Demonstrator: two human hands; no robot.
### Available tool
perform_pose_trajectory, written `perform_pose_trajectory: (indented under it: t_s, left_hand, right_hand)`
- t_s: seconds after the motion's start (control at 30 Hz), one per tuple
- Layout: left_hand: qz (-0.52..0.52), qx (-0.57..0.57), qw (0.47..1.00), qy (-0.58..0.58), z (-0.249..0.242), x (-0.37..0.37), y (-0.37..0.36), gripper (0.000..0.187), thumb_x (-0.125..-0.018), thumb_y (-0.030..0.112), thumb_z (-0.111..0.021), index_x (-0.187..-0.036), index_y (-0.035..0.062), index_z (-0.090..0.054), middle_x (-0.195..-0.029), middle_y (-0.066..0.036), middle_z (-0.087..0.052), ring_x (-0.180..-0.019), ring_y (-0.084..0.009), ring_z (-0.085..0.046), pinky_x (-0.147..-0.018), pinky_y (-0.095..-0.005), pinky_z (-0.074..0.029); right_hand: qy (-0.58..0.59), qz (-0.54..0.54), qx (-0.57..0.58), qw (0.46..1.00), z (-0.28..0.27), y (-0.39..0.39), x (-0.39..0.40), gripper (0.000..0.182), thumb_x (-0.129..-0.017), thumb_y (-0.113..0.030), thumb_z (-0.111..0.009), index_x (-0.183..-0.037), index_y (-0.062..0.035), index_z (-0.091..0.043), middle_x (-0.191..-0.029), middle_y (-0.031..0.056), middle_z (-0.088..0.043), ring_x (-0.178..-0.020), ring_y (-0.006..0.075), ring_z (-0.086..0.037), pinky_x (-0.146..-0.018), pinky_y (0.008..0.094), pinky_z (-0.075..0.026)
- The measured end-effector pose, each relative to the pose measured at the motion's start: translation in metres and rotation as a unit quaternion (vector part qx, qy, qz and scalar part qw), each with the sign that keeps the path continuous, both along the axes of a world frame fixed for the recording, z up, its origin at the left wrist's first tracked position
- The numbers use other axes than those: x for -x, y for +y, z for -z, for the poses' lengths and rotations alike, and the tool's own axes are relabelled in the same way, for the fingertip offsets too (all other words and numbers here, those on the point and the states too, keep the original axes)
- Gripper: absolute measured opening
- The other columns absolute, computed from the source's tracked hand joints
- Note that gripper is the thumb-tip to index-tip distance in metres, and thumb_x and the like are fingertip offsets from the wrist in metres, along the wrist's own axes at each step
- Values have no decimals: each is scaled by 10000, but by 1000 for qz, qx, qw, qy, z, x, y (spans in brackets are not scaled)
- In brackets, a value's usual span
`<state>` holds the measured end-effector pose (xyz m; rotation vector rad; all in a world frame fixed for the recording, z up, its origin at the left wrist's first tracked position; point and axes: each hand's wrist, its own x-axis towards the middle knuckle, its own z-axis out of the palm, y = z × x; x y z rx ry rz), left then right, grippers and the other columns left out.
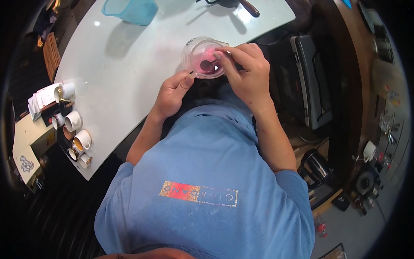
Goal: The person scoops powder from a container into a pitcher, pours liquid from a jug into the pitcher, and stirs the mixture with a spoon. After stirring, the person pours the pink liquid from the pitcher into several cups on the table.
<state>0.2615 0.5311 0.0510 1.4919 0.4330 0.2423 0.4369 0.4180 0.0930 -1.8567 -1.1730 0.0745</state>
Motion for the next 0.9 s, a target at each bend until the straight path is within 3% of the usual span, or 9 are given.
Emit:
perform_pose_trajectory:
  t_s: [0.07, 0.13, 0.57, 0.63, 0.7, 0.73, 0.77, 0.8, 0.9]
  left_hand:
    - [24, -3, 1000, 8, -3, 0, -2, 331, -977, 287, -457, -828, 11, -564, -734, 39, -450, -710, -57, -373, -661, -210, -342]
    - [29, -5, 999, 25, -6, -2, -7, 389, -957, 325, -483, -750, -2, -525, -670, -43, -443, -672, -150, -408, -660, -280, -378]
    - [141, -87, 986, 9, -30, -54, -46, 367, -946, 324, -485, -793, -4, -544, -686, -93, -489, -687, -211, -433, -688, -326, -392]
    - [151, -63, 986, 19, -31, -65, -61, 362, -948, 321, -485, -810, -8, -548, -696, -88, -490, -688, -192, -447, -680, -314, -397]
    - [161, -51, 985, 34, -33, -77, -78, 361, -950, 321, -484, -818, -10, -549, -697, -85, -488, -683, -182, -449, -670, -307, -397]
    - [167, -37, 984, 52, -35, -82, -87, 361, -951, 320, -483, -825, -11, -549, -697, -82, -485, -678, -171, -450, -660, -301, -397]
    - [179, -35, 982, 43, -32, -87, -96, 350, -968, 333, -465, -933, 4, -578, -703, 66, -445, -651, -35, -369, -597, -198, -341]
    - [183, -39, 981, 43, -34, -91, -107, 350, -968, 333, -465, -933, 4, -578, -703, 66, -445, -651, -35, -369, -597, -198, -341]
    - [169, -7, 985, 37, -35, -104, -135, 365, -970, 346, -454, -913, 4, -569, -723, 58, -447, -670, -36, -377, -607, -202, -341]
  right_hand:
    - [-27, 0, 19, 999, -7, -9, 3, 155, -762, -127, -703, -905, -67, -700, -703, 47, -616, -642, 174, -544, -596, 280, -445]
    - [-54, 2, 35, 998, -13, -16, 3, 139, -755, -125, -702, -881, -65, -697, -703, 44, -622, -637, 186, -538, -604, 292, -444]
    - [-157, 7, 49, 986, -34, -86, -21, 116, -772, -94, -674, -877, -46, -682, -679, 49, -611, -624, 202, -534, -606, 296, -447]
    - [-144, 34, 45, 988, -37, -103, -25, 126, -774, -76, -677, -894, -40, -687, -656, 52, -603, -611, 196, -532, -578, 281, -444]
    - [4, 160, 75, 984, -43, -119, -24, 106, -802, -86, -651, -877, -13, -671, -656, 74, -606, -600, 212, -538, -563, 283, -435]
    - [3, 163, 73, 984, -43, -129, -26, 106, -802, -86, -651, -877, -13, -671, -656, 74, -606, -600, 212, -538, -563, 283, -435]
    - [26, 177, 70, 981, -43, -138, -30, 107, -813, -94, -643, -868, -5, -665, -644, 81, -597, -594, 222, -536, -561, 292, -432]
    - [51, 190, 67, 978, -41, -148, -34, 114, -823, -102, -635, -860, 3, -659, -631, 87, -589, -587, 233, -534, -558, 301, -428]
    - [-65, 145, 29, 987, -33, -177, -55, 72, -806, -99, -627, -822, -32, -648, -689, 94, -603, -611, 246, -522, -590, 342, -431]
